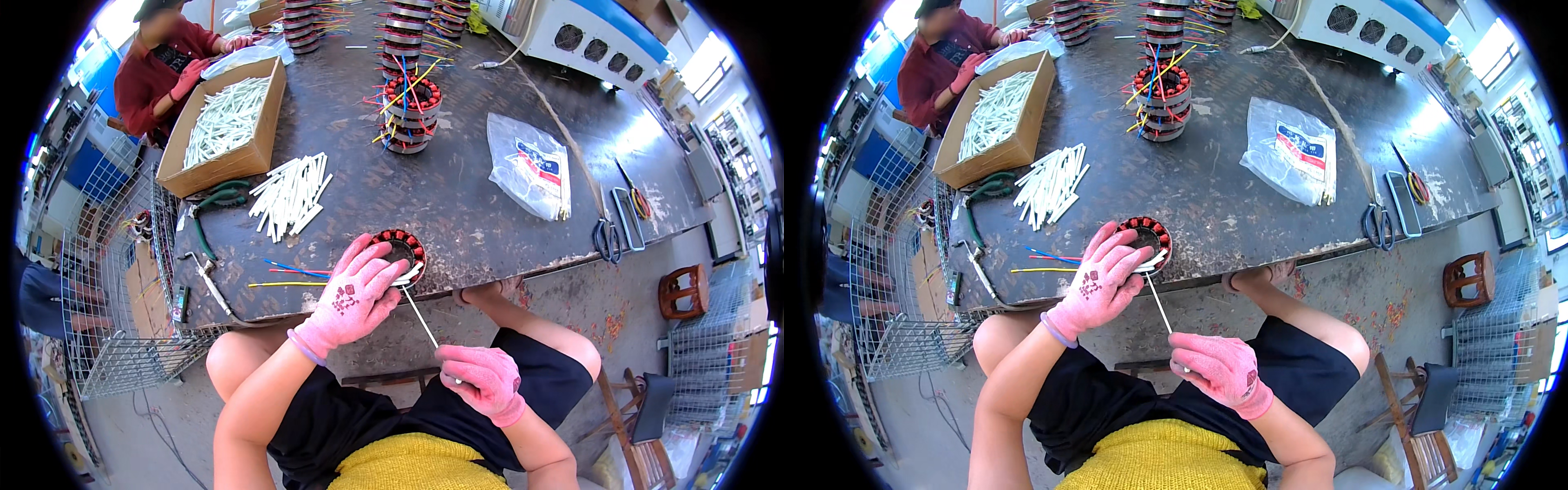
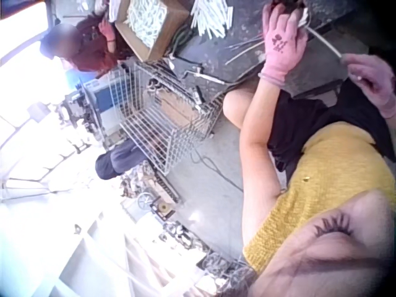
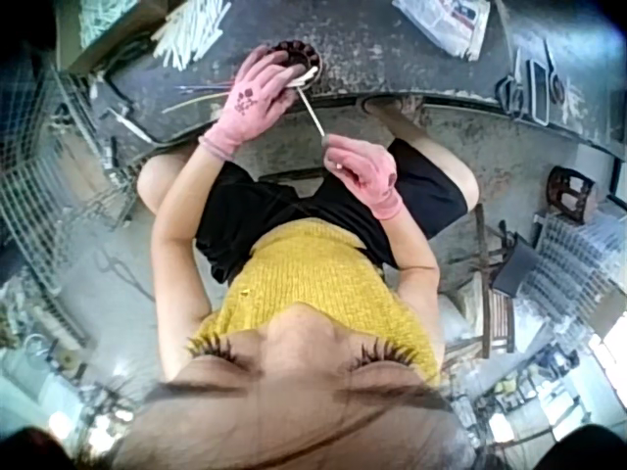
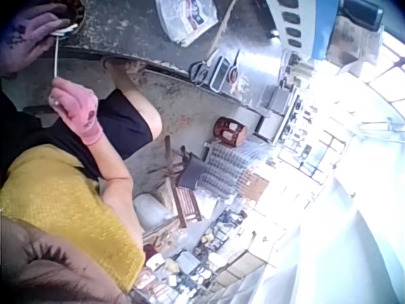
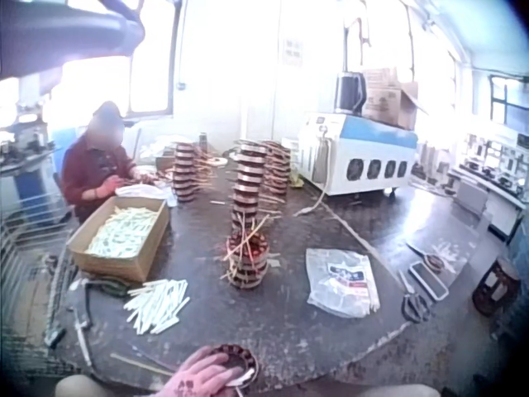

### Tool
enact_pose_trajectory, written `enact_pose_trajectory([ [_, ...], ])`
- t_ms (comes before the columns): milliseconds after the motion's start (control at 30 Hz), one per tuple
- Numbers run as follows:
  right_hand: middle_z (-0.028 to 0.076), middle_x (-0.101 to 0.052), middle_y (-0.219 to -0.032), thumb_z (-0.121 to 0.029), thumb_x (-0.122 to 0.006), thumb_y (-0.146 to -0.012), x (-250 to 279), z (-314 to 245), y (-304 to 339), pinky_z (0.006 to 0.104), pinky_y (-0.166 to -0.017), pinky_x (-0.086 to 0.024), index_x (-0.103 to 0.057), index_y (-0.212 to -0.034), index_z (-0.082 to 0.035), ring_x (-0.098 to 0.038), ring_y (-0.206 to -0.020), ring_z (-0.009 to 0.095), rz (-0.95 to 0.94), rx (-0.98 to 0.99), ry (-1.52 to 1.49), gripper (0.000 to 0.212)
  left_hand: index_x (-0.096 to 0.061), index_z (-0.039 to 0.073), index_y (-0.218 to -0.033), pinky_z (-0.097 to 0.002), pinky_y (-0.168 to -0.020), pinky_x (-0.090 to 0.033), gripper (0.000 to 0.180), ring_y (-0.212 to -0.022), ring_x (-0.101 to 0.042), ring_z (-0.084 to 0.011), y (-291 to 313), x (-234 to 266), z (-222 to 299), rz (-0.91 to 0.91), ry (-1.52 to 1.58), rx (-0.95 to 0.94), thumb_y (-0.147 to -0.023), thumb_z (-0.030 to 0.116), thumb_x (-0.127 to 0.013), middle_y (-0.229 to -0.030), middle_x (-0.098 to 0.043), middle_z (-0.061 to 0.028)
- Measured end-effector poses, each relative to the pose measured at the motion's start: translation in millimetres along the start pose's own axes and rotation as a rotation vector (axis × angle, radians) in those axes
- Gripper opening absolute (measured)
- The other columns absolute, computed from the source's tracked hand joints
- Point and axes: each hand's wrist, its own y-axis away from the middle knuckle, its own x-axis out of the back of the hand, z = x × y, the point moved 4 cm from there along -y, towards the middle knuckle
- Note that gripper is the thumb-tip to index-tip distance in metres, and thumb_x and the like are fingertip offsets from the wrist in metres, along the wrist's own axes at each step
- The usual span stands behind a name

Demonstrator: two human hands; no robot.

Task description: The person attaches colored wires and plastic ties to circular metal coils using scissors and pliers. The person finishes several coils and places them into a cardboard box.

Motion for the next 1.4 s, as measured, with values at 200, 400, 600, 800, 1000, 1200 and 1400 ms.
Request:
enact_pose_trajectory([
  [200,0.011,-0.072,-0.104,-0.007,-0.082,-0.07,0,-4,-3,0.0296,-0.064,-0.055,-0.067,-0.098,-0.007,-0.072,-0.079,0.024,0.04,0.008,0.025,0.032,-0.056,0.007,-0.13,-0.0549,-0.115,-0.028,0.047,-0.124,-0.052,-0.0341,0,-1,-1,-0.007,-0.001,0.003,-0.084,0.013,-0.065,-0.106,-0.061,-0.0094],
  [400,0.011,-0.073,-0.102,-0.005,-0.081,-0.071,-9,-1,-10,0.0296,-0.064,-0.054,-0.068,-0.096,-0.005,-0.071,-0.078,0.023,0.096,0.013,0.041,0.028,-0.055,0.008,-0.131,-0.0539,-0.115,-0.029,0.048,-0.122,-0.053,-0.0317,0,0,-1,-0.006,-0.006,0.008,-0.085,0.013,-0.065,-0.109,-0.062,-0.0098],
  [600,0.009,-0.069,-0.113,-0.002,-0.075,-0.075,-33,16,-18,0.0335,-0.07,-0.055,-0.066,-0.105,-0.007,-0.07,-0.088,0.026,0.043,-0.1,-0.048,0.032,-0.046,0.004,-0.14,-0.0515,-0.115,-0.03,0.059,-0.119,-0.057,-0.0293,3,-6,-11,0.037,0.051,0.045,-0.085,0.011,-0.066,-0.116,-0.065,-0.0103],
  [800,0.011,-0.068,-0.11,-0.004,-0.071,-0.082,-46,34,-31,0.0362,-0.074,-0.056,-0.068,-0.106,-0.008,-0.068,-0.091,0.031,0.062,-0.228,-0.1,0.025,-0.028,0.0,-0.151,-0.0497,-0.118,-0.023,0.073,-0.125,-0.054,-0.0271,10,-8,-17,0.034,0.239,0.153,-0.087,0.006,-0.064,-0.117,-0.068,-0.0074],
  [1000,0.005,-0.067,-0.092,-0.013,-0.068,-0.092,-57,51,-39,0.025,-0.068,-0.049,-0.069,-0.108,-0.007,-0.06,-0.073,0.014,0.082,-0.544,-0.329,0.018,-0.038,0.005,-0.148,-0.0473,-0.119,-0.021,0.067,-0.137,-0.045,-0.0239,7,-2,-20,-0.071,0.466,0.33,-0.086,0.003,-0.062,-0.126,-0.066,-0.0073],
  [1200,-0.003,-0.063,-0.082,-0.027,-0.06,-0.1,-73,58,-35,0.0203,-0.064,-0.044,-0.066,-0.102,-0.004,-0.055,-0.071,0.005,0.098,-0.868,-0.951,0.024,-0.069,0.015,-0.119,-0.0478,-0.117,-0.027,0.041,-0.133,-0.048,-0.03,11,-3,-22,0.053,0.368,0.219,-0.079,0.005,-0.071,-0.129,-0.062,-0.0125],
  [1400,-0.002,-0.061,-0.081,-0.027,-0.06,-0.1,-72,57,-35,0.0209,-0.063,-0.042,-0.065,-0.099,-0.004,-0.053,-0.07,0.005,0.095,-0.842,-0.927,0.024,-0.071,0.015,-0.117,-0.0468,-0.117,-0.027,0.042,-0.133,-0.047,-0.0314,9,-2,-19,0.074,0.373,0.181,-0.077,0.002,-0.073,-0.13,-0.062,-0.0135],
])
